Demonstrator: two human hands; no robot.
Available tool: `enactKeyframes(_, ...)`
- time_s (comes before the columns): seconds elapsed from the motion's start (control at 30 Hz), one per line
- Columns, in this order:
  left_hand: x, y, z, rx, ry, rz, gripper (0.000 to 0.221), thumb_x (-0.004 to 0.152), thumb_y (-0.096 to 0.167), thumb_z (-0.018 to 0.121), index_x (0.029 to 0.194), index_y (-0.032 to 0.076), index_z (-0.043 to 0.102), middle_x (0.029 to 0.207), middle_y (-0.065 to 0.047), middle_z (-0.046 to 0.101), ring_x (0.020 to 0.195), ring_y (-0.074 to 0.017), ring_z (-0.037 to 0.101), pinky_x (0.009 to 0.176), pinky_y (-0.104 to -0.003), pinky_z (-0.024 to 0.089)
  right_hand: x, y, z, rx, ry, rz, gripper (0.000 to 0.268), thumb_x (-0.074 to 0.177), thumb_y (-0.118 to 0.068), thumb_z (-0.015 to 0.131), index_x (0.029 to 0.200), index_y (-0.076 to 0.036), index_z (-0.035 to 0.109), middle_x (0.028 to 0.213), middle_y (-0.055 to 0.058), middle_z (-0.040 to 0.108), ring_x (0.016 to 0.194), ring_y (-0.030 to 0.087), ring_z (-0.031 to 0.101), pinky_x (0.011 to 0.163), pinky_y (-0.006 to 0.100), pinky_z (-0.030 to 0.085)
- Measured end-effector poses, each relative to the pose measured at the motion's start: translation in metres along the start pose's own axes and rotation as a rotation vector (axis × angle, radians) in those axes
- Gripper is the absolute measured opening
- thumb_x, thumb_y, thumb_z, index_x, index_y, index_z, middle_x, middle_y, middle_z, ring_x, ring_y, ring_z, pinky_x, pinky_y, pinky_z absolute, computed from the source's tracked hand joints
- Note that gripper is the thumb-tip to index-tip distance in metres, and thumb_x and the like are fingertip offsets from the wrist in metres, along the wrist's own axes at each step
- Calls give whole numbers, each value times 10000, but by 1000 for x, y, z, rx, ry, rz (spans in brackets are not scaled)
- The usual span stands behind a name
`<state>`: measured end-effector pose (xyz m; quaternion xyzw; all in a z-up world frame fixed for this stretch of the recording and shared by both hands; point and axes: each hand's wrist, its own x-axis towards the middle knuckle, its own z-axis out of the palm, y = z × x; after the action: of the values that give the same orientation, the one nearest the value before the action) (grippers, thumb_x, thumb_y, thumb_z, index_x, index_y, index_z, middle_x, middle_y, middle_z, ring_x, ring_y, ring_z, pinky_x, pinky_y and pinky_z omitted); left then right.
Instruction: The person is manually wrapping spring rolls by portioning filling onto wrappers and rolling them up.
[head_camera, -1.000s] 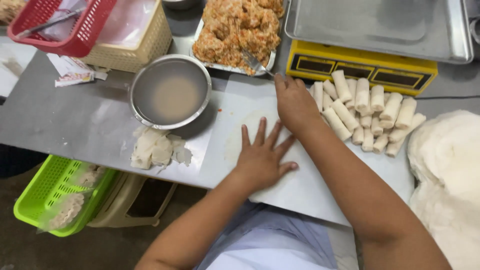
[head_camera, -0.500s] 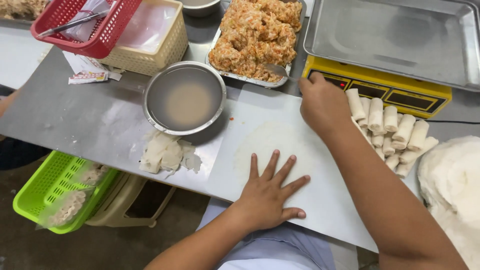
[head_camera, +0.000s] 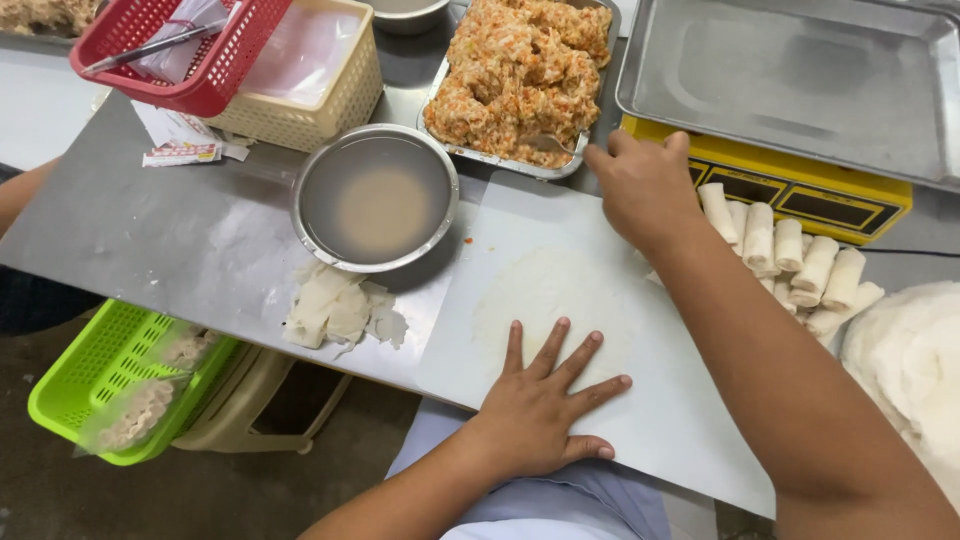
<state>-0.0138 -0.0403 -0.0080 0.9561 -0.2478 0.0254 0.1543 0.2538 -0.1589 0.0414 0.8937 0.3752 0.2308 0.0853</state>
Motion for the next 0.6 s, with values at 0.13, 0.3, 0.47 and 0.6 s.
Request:
enactKeyframes(0.13, 0, 1, -3, -9, 27, 7, 775, 895, 786, 274, 1537, 383, 435, 1690, -94, 267, 1554, -468, 134, 1117, -822, 55, -5, 5, -9, 187, -165, 5, 526, 802, 102, 565, 1229, -167, 715, 898, 86, 590, 618, 326, 609, 787, 500, 323)
enactKeyframes(0.3, 1, 2, -5, 4, -32, 4, 782, 897, 787, 240, 1536, 376, 423, 1693, -95, 235, 1560, -456, 86, 1115, -825, 29, 11, 9, -35, 179, -412, 88, 679, 820, 38, 498, 1396, -283, 660, 1195, 121, 679, 892, 306, 726, 871, 560, 362)
enactKeyframes(0.47, 1, 2, -4, 14, -33, 0, 775, 894, 789, 252, 1540, 390, 411, 1693, -98, 233, 1557, -456, 101, 1117, -821, 30, 4, 19, -10, 65, -171, 78, 609, 662, 88, 569, 1154, -232, 729, 909, 73, 611, 632, 332, 648, 740, 512, 352)
enactKeyframes(0.6, 0, 1, -3, -6, 12, 8, 779, 893, 795, 265, 1551, 402, 403, 1697, -117, 231, 1561, -453, 103, 1119, -813, 38, 2, 17, -2, 49, -132, -7, 337, 709, 44, 604, 948, -180, 683, 858, 50, 539, 508, 293, 568, 766, 485, 320)
